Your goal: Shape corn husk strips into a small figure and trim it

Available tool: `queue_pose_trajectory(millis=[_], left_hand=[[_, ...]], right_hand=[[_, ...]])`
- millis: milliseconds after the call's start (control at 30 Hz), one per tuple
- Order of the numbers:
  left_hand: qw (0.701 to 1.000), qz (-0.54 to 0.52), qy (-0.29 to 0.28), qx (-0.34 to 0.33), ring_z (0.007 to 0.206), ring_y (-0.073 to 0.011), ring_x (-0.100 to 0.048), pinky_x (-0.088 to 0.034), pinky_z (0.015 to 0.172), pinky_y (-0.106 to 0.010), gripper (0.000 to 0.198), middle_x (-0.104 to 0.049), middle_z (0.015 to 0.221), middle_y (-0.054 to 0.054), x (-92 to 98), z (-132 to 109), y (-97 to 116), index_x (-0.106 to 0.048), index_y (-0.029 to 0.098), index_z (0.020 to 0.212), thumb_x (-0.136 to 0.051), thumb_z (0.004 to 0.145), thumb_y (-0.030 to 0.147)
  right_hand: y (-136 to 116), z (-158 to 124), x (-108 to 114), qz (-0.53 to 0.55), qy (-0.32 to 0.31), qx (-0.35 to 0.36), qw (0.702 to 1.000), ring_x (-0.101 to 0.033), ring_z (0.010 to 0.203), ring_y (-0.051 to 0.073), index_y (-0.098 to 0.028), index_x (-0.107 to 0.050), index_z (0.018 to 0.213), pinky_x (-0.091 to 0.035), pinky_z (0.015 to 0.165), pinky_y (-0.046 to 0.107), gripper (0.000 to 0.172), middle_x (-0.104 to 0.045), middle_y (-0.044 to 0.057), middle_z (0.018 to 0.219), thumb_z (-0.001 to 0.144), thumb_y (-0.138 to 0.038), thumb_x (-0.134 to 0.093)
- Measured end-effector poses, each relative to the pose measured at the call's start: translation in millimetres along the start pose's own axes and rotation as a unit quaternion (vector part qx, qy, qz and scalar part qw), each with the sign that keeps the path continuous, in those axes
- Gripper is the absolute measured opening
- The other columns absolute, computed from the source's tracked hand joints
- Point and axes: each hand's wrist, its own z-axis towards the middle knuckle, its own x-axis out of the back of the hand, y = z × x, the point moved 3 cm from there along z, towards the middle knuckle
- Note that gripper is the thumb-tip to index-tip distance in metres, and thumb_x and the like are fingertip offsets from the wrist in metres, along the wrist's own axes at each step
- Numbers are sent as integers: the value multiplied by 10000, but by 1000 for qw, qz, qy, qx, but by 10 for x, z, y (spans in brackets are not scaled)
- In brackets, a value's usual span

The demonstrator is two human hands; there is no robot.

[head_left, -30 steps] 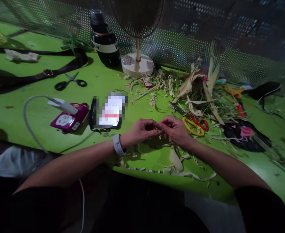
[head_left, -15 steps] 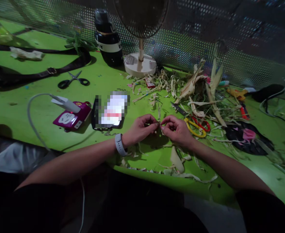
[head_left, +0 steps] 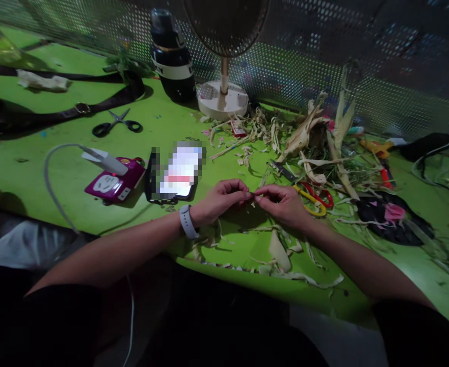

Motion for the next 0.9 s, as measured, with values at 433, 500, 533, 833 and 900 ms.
queue_pose_trajectory(millis=[433, 500, 533, 833, 900], left_hand=[[997, -29, -72, -30, 553, -62, -583, -451, 470, -169, 325, -631, 779, 18, 52, 36, 38, -563, 142, 1014, -718, 740, 220], [997, -8, -60, -48, 552, -58, -579, -452, 459, -162, 298, -622, 779, 19, 47, 34, 35, -569, 140, 989, -716, 749, 239], [997, 5, -55, -55, 553, -58, -576, -462, 467, -164, 281, -619, 773, 19, 38, 30, 34, -571, 139, 973, -711, 754, 246], [963, 206, -2, -172, 623, -92, -621, -520, 560, -195, 175, -685, 788, -51, -41, -86, 133, -635, 110, 915, -638, 798, 240], [936, 272, 5, -222, 689, -116, -655, -519, 574, -196, 207, -722, 867, -90, -28, -132, 187, -678, 103, 957, -630, 799, 228]], right_hand=[[102, 55, 29, 205, -44, -151, 966, -346, 410, 54, -169, -632, 553, -227, 412, 195, 47, -525, -54, 462, 564, -212, -615], [131, 60, 21, 233, -51, -178, 955, -335, 389, 51, -169, -632, 549, -199, 392, 193, 47, -547, -48, 460, 538, -211, -613], [137, 62, 17, 240, -56, -187, 951, -328, 379, 50, -170, -630, 547, -188, 383, 190, 45, -545, -49, 451, 531, -209, -615], [123, 60, -22, 288, -77, -221, 928, -373, 343, 47, -172, -640, 610, -229, 345, 167, 120, -556, -64, 454, 525, -248, -675], [131, 69, -17, 296, -61, -228, 926, -378, 334, 45, -169, -630, 615, -229, 334, 162, 140, -539, -69, 437, 522, -256, -688]])
